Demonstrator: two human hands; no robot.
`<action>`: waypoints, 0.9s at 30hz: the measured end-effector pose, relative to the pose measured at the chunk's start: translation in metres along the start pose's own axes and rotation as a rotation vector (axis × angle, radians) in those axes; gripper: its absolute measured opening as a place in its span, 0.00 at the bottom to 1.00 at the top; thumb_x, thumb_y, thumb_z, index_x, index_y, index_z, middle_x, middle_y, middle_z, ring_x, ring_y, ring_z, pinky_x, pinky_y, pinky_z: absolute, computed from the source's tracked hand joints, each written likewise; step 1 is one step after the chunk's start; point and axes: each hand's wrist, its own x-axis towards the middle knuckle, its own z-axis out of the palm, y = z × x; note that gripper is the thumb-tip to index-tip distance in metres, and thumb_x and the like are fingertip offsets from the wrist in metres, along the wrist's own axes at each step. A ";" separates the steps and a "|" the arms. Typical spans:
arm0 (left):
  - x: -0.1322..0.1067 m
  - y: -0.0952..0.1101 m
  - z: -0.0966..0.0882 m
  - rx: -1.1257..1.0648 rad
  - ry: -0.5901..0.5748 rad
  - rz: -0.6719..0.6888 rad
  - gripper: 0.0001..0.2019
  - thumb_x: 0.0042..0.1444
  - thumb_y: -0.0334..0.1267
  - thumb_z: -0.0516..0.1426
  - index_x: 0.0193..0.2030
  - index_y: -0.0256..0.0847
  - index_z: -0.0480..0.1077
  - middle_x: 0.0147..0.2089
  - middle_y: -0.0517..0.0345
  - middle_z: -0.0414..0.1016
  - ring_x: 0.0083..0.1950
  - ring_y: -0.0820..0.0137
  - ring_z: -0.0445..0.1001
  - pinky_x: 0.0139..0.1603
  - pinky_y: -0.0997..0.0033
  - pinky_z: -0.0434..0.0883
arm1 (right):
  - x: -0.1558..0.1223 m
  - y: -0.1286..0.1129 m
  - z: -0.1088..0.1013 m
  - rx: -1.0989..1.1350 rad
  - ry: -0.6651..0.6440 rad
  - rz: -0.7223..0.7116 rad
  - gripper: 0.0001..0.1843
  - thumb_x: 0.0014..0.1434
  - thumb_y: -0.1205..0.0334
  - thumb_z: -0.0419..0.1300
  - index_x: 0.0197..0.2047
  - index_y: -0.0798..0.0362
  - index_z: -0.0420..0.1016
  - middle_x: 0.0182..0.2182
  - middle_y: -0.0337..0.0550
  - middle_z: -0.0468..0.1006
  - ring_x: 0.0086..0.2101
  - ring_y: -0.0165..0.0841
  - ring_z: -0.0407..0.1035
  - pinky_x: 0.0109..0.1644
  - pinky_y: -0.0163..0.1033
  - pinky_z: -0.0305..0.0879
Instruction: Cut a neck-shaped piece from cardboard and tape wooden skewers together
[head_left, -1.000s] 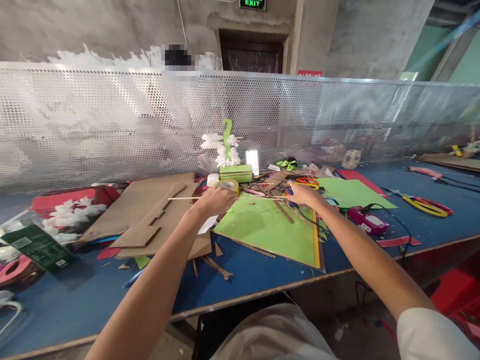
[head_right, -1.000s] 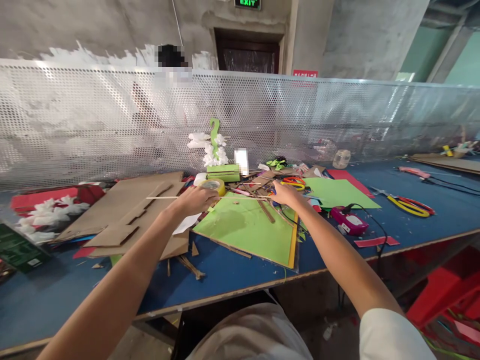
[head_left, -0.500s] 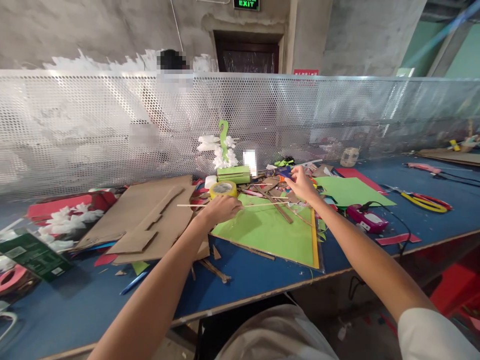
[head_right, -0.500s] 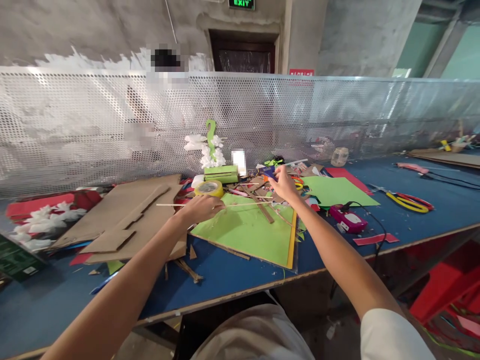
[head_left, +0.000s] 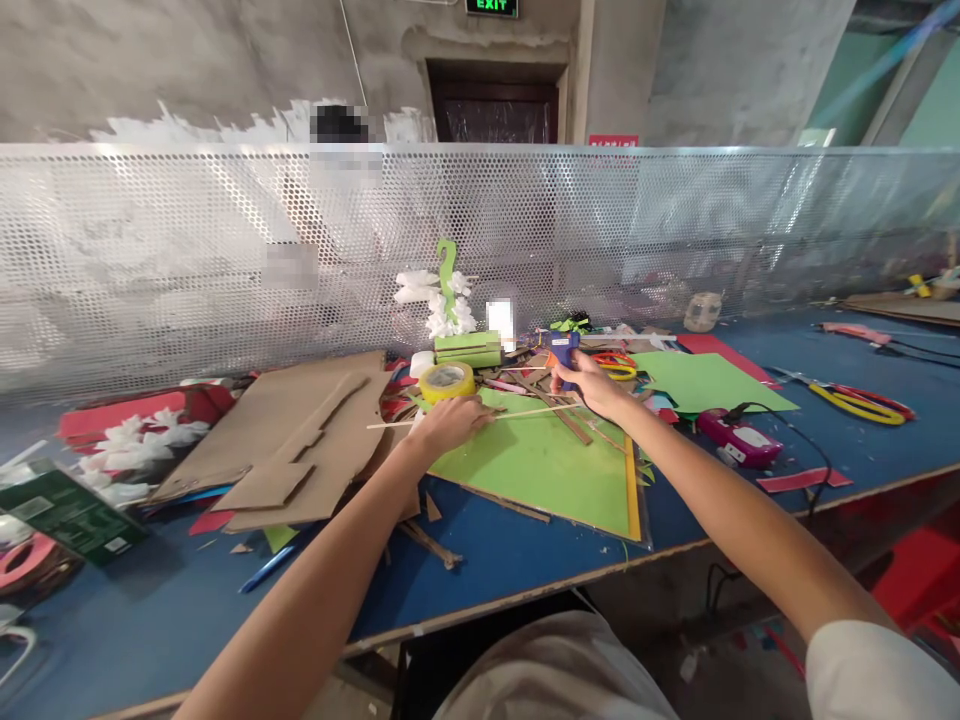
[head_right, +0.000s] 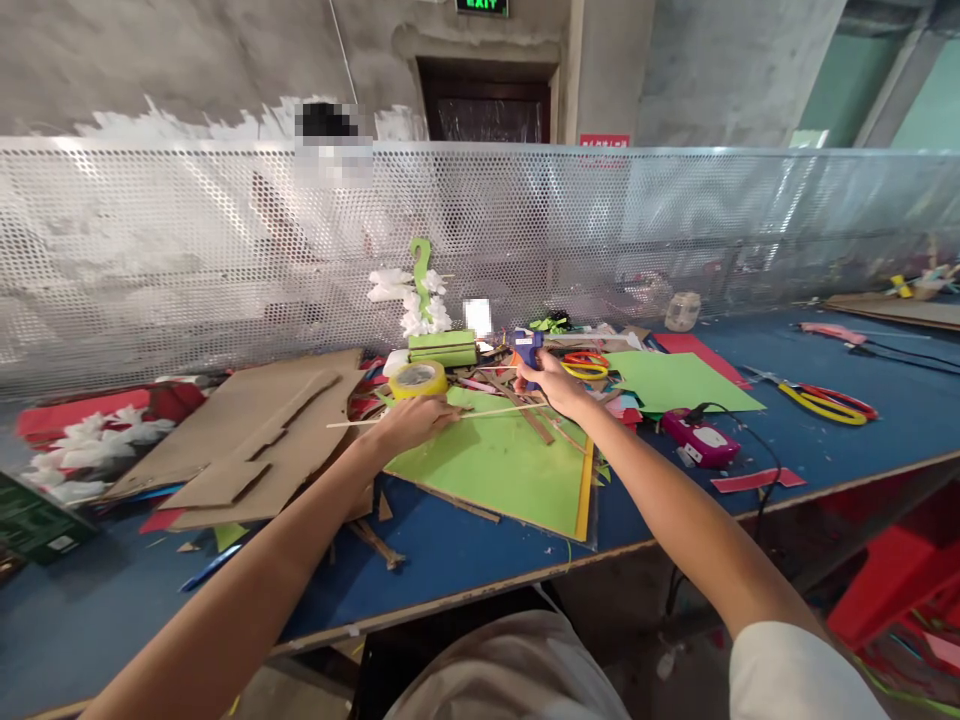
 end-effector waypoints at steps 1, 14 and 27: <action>0.000 -0.002 0.001 -0.015 0.002 0.007 0.22 0.73 0.48 0.49 0.58 0.43 0.80 0.51 0.46 0.81 0.47 0.59 0.81 0.46 0.66 0.72 | -0.002 0.000 0.004 0.035 -0.030 0.023 0.23 0.49 0.54 0.76 0.39 0.49 0.66 0.29 0.34 0.71 0.28 0.30 0.67 0.33 0.37 0.66; 0.001 -0.017 0.004 -0.083 0.028 0.121 0.19 0.70 0.47 0.51 0.54 0.43 0.80 0.51 0.47 0.81 0.48 0.60 0.80 0.47 0.68 0.73 | -0.012 0.009 0.027 0.134 -0.149 0.123 0.15 0.51 0.61 0.70 0.39 0.53 0.70 0.28 0.35 0.68 0.28 0.29 0.64 0.34 0.36 0.64; -0.003 -0.002 -0.005 -0.109 0.009 0.050 0.15 0.69 0.45 0.52 0.48 0.42 0.78 0.48 0.49 0.81 0.43 0.59 0.79 0.43 0.62 0.72 | -0.004 -0.008 0.027 0.164 0.074 0.073 0.28 0.51 0.35 0.72 0.32 0.50 0.69 0.17 0.27 0.56 0.18 0.25 0.51 0.23 0.34 0.53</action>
